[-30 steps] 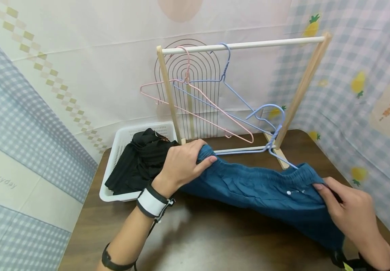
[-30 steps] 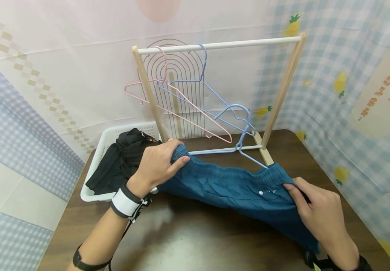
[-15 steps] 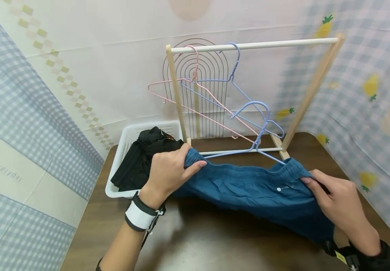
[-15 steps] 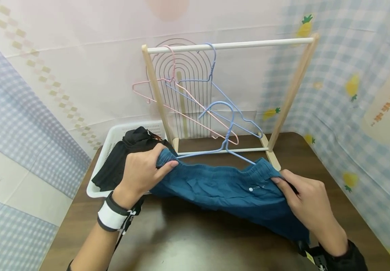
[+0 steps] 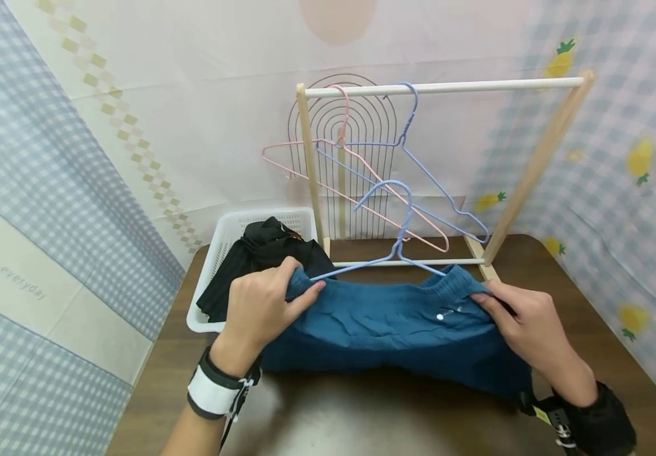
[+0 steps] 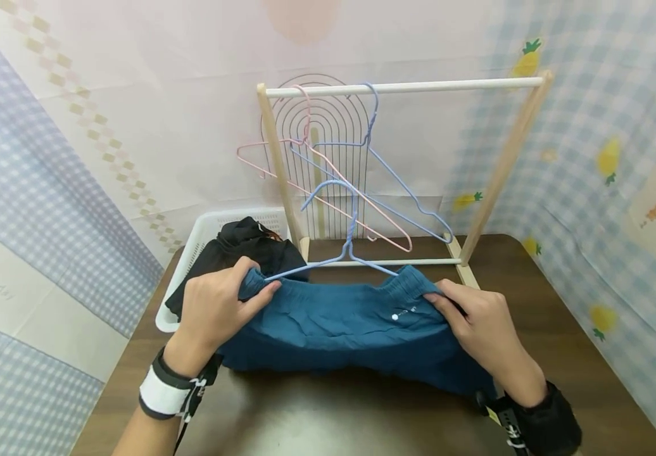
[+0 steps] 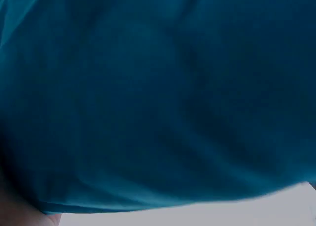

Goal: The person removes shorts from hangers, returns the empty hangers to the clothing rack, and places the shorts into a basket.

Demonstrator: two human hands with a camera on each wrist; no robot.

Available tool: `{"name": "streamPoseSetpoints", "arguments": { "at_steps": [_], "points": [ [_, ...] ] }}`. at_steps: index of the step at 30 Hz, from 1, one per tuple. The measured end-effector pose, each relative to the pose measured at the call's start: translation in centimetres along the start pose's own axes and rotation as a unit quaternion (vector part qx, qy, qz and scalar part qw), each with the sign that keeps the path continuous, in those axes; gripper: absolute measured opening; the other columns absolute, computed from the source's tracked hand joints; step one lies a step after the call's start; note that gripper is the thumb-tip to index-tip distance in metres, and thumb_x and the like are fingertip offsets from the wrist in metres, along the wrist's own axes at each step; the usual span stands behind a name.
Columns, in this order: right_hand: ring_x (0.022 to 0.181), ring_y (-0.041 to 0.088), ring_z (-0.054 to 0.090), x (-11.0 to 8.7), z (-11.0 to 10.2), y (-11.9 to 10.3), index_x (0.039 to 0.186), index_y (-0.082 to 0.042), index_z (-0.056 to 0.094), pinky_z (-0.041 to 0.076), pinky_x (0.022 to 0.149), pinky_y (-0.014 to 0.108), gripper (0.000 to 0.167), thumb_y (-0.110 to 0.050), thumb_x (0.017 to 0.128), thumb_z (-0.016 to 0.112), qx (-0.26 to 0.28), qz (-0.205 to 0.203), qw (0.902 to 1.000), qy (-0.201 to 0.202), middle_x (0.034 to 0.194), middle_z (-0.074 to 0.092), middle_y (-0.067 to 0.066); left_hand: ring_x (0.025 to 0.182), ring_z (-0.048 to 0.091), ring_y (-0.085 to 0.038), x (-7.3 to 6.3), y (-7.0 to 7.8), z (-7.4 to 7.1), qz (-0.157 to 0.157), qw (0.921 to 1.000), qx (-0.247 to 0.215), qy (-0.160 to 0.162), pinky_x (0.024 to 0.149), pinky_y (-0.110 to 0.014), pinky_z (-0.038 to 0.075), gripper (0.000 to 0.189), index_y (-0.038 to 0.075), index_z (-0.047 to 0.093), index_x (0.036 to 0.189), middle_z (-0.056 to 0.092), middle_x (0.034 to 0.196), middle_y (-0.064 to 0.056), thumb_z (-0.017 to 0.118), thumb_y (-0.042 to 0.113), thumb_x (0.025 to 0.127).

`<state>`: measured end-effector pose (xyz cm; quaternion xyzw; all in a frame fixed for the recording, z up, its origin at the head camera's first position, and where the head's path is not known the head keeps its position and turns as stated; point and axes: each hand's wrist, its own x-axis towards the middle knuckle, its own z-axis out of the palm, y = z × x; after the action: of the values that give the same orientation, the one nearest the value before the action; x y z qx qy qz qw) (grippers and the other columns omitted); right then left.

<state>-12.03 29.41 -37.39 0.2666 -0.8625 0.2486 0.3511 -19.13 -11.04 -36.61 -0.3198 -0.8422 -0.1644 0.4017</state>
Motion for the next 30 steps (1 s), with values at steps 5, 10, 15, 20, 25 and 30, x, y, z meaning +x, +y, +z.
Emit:
{"name": "streamPoseSetpoints", "arguments": {
  "at_steps": [5,10,15,20,25,30],
  "points": [
    [0.062,-0.005,0.039,0.5,1.7,-0.1,0.095,-0.015,0.070,0.031,0.058,0.016,0.039,-0.045,0.111,0.049,0.027,-0.013,0.9995,-0.013,0.070,0.044,-0.014,0.044,0.039,-0.010,-1.3,-0.4,-0.4,-0.009,0.9996,0.013,-0.022,0.040,-0.021,0.024,0.033,0.008,0.063,0.089,0.048,0.057,0.003,0.081,0.036,0.089],
    [0.061,-0.002,0.040,1.1,3.2,0.0,0.094,-0.016,0.069,0.030,0.058,0.015,0.035,-0.041,0.111,0.051,0.028,-0.018,0.9993,-0.018,0.070,0.045,-0.014,0.049,0.044,-0.010,-2.0,-0.6,-0.4,-0.013,0.9993,-0.003,-0.036,0.040,-0.021,0.030,0.019,0.008,0.064,0.094,0.056,0.075,0.000,0.075,0.023,0.091],
    [0.062,0.001,0.048,1.1,4.4,-0.1,0.095,-0.016,0.071,0.035,0.060,0.015,0.029,-0.035,0.111,0.057,0.021,-0.016,0.9995,-0.014,0.075,0.060,-0.010,0.052,0.046,-0.008,-2.7,-0.7,0.0,-0.002,0.9989,-0.015,-0.044,0.041,-0.020,0.030,0.022,0.013,0.069,0.102,0.059,0.086,0.000,0.060,0.033,0.105],
    [0.063,0.002,0.051,0.6,4.8,-0.1,0.095,-0.016,0.071,0.037,0.062,0.016,0.027,-0.033,0.110,0.057,0.023,-0.016,0.9995,-0.014,0.077,0.063,-0.010,0.051,0.044,-0.007,-2.9,-0.5,0.7,0.007,0.9989,-0.020,-0.042,0.043,-0.018,0.026,0.045,0.015,0.067,0.094,0.057,0.083,0.001,0.044,0.048,0.113],
    [0.064,0.002,0.052,0.8,5.2,-0.1,0.095,-0.016,0.070,0.038,0.061,0.017,0.033,-0.037,0.112,0.052,0.023,-0.024,0.9992,-0.022,0.077,0.063,-0.010,0.048,0.035,-0.007,-2.9,-0.4,1.4,0.007,0.9989,-0.026,-0.039,0.043,-0.018,0.021,0.049,0.014,0.063,0.091,0.050,0.078,0.003,0.037,0.047,0.115],
    [0.064,0.000,0.048,0.9,5.6,-0.2,0.093,-0.016,0.068,0.037,0.061,0.016,0.033,-0.038,0.112,0.052,0.027,-0.031,0.9987,-0.029,0.075,0.057,-0.012,0.048,0.023,-0.003,-3.1,-0.6,2.1,0.017,0.9993,-0.022,-0.024,0.045,-0.016,0.014,0.050,0.013,0.061,0.088,0.042,0.071,0.004,0.034,0.044,0.116]
  ]
}}
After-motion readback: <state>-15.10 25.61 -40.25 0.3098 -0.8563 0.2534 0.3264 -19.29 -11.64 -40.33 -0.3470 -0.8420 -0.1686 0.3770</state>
